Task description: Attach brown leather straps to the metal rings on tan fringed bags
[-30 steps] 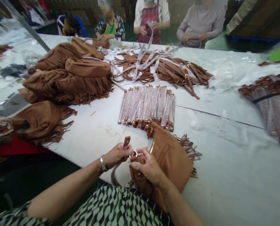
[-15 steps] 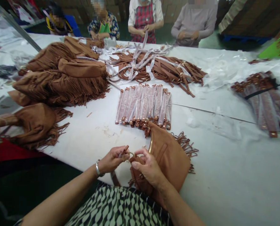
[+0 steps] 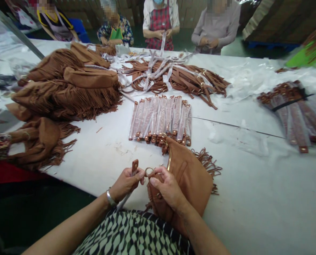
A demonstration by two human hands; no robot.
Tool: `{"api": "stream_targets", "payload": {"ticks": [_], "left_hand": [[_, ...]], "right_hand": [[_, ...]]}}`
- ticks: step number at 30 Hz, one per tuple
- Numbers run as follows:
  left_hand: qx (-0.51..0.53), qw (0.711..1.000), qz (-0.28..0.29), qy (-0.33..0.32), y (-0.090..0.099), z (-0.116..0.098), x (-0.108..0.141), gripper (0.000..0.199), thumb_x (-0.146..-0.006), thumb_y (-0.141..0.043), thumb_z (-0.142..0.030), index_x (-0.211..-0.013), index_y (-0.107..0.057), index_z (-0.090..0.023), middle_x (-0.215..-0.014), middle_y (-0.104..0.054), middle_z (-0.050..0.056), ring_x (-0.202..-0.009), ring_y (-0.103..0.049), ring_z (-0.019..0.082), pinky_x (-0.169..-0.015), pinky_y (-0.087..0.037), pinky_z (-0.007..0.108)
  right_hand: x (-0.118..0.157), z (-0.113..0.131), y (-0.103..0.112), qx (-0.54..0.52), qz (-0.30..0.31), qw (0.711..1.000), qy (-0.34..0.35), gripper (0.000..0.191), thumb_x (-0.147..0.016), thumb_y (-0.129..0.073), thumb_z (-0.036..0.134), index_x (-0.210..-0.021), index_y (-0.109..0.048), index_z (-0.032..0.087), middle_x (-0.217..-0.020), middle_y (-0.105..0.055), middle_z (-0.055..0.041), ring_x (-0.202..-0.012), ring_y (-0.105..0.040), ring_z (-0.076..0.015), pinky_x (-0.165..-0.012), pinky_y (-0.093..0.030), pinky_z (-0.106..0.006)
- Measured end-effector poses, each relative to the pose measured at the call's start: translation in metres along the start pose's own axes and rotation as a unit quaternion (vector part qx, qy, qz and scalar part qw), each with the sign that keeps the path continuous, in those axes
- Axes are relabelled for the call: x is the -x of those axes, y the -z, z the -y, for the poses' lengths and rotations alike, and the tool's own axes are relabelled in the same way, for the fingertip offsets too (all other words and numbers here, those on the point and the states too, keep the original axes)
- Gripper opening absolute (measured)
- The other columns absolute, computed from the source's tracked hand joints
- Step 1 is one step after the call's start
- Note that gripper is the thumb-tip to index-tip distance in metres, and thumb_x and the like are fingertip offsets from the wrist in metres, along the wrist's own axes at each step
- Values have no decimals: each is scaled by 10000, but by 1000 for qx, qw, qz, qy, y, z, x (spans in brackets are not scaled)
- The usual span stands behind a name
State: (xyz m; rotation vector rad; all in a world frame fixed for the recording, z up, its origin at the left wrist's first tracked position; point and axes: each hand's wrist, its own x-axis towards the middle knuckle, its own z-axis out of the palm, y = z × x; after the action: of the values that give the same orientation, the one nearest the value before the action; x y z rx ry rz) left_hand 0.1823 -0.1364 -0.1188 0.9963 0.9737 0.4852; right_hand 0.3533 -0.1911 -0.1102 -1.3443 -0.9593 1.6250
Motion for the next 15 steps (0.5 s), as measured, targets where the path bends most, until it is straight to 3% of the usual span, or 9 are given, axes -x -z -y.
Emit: {"api": "stream_targets", "payload": {"ticks": [5, 8, 12, 15], "left_hand": [[46, 995, -84, -31, -16, 17, 7, 357, -750, -586, -479, -671, -511, -139, -413, -315, -96, -372, -239, 43, -388, -150, 199], [7, 995, -86, -42, -14, 19, 5, 341, -775, -555, -470, -688, -496, -146, -442, -328, -90, -396, -264, 51, -407, -201, 196], [-131, 986, -27, -103, -1, 5, -3, 328, -812, -504, -441, -681, -503, -141, -579, -440, -37, -537, -387, 83, -530, -323, 207], [-276, 947, 82, -145, 7, -20, -13, 324, -847, -447, -397, -639, -492, -151, -600, -437, -32, -573, -391, 94, -564, -324, 215]], "right_hand": [[-3, 0, -6, -28, 15, 999, -24, 274, -761, -604, 363, -923, -446, 209, -799, -594, 4, -741, -570, -159, -714, -447, -313], [-2, 4, -8, -14, 28, 999, -38, 272, -755, -600, 380, -906, -441, 218, -742, -576, 29, -648, -553, -137, -626, -441, -275], [0, 10, -6, 37, 31, 999, -24, 183, -769, -567, 329, -875, -473, 214, -778, -581, 21, -695, -547, -145, -647, -438, -270], [-1, 11, -2, 95, 56, 994, 7, 151, -766, -552, 276, -898, -546, 203, -863, -595, -5, -842, -539, -185, -800, -423, -322]]}}
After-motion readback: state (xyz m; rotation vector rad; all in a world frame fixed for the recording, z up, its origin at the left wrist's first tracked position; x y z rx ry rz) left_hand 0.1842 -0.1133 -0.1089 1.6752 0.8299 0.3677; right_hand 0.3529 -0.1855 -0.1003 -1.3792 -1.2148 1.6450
